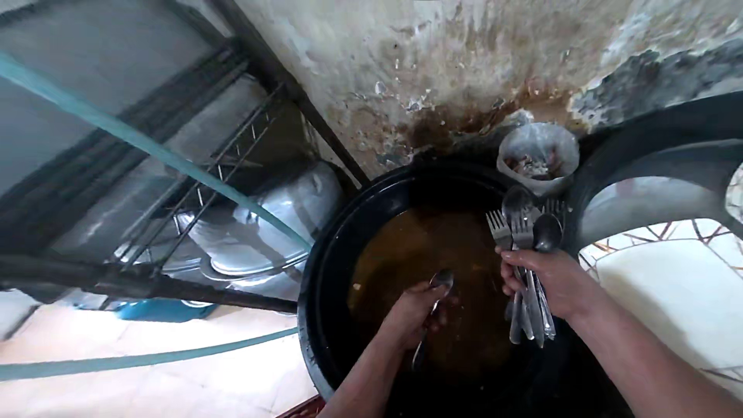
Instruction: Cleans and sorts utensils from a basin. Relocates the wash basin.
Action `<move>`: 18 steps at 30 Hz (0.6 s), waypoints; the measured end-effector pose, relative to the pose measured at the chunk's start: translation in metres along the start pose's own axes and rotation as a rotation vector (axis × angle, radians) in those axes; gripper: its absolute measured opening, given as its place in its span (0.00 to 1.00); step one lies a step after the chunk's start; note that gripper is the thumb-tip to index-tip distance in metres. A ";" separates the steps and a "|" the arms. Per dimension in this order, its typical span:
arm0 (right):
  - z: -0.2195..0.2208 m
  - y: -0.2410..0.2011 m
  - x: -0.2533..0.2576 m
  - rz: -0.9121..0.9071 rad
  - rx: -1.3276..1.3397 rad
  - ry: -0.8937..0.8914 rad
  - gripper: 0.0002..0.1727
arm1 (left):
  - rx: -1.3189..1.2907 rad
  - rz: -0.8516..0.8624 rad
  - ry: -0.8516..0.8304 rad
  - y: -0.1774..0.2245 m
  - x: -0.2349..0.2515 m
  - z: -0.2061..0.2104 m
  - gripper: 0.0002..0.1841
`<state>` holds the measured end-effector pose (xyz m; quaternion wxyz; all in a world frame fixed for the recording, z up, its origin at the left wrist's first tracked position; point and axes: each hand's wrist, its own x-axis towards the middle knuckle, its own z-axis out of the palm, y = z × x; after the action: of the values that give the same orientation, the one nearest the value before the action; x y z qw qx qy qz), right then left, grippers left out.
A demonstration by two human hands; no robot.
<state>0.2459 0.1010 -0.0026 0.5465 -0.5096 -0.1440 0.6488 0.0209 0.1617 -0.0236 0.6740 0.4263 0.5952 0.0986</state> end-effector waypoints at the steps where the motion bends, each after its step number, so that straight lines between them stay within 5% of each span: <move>1: 0.000 0.001 0.001 0.016 -0.045 -0.014 0.08 | -0.091 -0.012 -0.066 0.008 -0.005 0.005 0.14; 5: -0.001 0.005 0.002 0.051 -0.276 -0.117 0.09 | -0.051 0.057 -0.236 0.025 -0.015 0.032 0.15; 9: 0.007 0.005 -0.001 0.036 -0.442 0.017 0.16 | 0.114 0.030 -0.248 0.034 -0.020 0.047 0.16; 14: 0.000 0.005 0.005 -0.168 -0.122 0.197 0.11 | 0.387 0.124 -0.183 0.010 -0.036 0.017 0.17; 18: 0.005 -0.001 0.000 -0.094 0.056 0.183 0.06 | 0.294 0.205 -0.117 -0.002 -0.036 0.012 0.17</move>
<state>0.2424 0.1035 0.0001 0.6014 -0.5437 -0.0991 0.5770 0.0207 0.1320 0.0001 0.6245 0.5836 0.5163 0.0539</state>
